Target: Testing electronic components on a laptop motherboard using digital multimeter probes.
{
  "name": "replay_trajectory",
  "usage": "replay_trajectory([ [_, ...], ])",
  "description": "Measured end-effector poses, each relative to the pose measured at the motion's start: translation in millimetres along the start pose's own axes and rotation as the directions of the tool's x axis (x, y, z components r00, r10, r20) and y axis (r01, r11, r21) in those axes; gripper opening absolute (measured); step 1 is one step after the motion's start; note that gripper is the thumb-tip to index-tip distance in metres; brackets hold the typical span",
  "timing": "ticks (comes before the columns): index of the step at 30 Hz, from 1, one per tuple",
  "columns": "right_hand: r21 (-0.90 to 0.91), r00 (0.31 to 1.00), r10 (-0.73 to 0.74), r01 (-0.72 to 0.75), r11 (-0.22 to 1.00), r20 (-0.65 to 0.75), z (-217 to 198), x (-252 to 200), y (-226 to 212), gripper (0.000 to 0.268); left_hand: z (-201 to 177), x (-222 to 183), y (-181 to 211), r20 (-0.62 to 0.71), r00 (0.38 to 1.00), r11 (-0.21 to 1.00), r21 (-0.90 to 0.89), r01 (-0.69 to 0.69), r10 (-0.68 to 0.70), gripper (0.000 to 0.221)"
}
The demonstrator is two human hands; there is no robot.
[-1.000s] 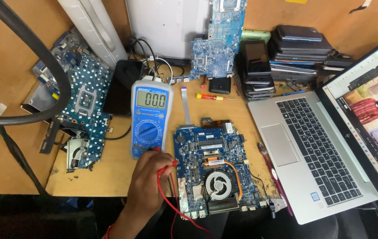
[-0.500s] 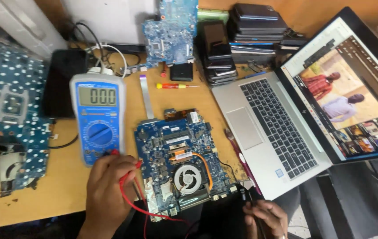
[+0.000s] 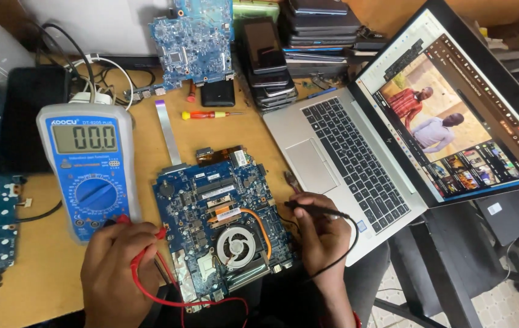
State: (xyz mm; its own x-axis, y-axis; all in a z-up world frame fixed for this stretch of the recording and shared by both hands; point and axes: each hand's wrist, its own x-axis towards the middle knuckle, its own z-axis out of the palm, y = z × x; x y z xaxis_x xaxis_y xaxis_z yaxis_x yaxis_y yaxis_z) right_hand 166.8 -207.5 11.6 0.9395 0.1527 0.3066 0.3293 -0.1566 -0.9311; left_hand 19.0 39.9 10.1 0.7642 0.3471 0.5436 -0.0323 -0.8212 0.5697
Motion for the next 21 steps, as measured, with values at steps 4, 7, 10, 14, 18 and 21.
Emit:
replay_trajectory([
  [4,-0.060,0.996,-0.047,0.052,0.997,0.073,9.5,13.6,0.3,0.011,1.0,-1.2,-0.9,-0.011,1.000,1.000,0.012,-0.014,0.014,0.008],
  [7,-0.172,0.995,-0.035,0.050,0.984,0.090,10.7,18.5,11.5,0.008,0.9,-1.1,0.0,-0.019,1.000,1.000,-0.007,-0.004,0.004,0.001],
  [10,-0.211,0.997,0.003,0.013,0.977,0.077,12.5,16.7,9.8,0.011,1.5,-1.0,-1.5,-0.028,0.999,0.999,0.025,-0.035,0.036,0.003],
  [14,-0.159,0.996,0.071,-0.061,0.985,0.058,13.4,14.4,11.4,0.010,-0.6,1.3,6.0,-0.026,0.999,1.000,0.010,-0.019,0.019,0.007],
  [18,-0.159,0.996,0.053,-0.041,0.986,0.077,12.9,16.0,7.6,0.011,-0.9,1.6,12.4,-0.040,0.999,0.999,0.029,0.033,-0.032,0.009],
  [21,-0.121,0.993,0.079,-0.069,0.990,0.083,13.6,15.2,8.0,0.012,-0.6,1.8,9.8,-0.035,0.999,0.999,0.045,0.016,-0.014,0.008],
])
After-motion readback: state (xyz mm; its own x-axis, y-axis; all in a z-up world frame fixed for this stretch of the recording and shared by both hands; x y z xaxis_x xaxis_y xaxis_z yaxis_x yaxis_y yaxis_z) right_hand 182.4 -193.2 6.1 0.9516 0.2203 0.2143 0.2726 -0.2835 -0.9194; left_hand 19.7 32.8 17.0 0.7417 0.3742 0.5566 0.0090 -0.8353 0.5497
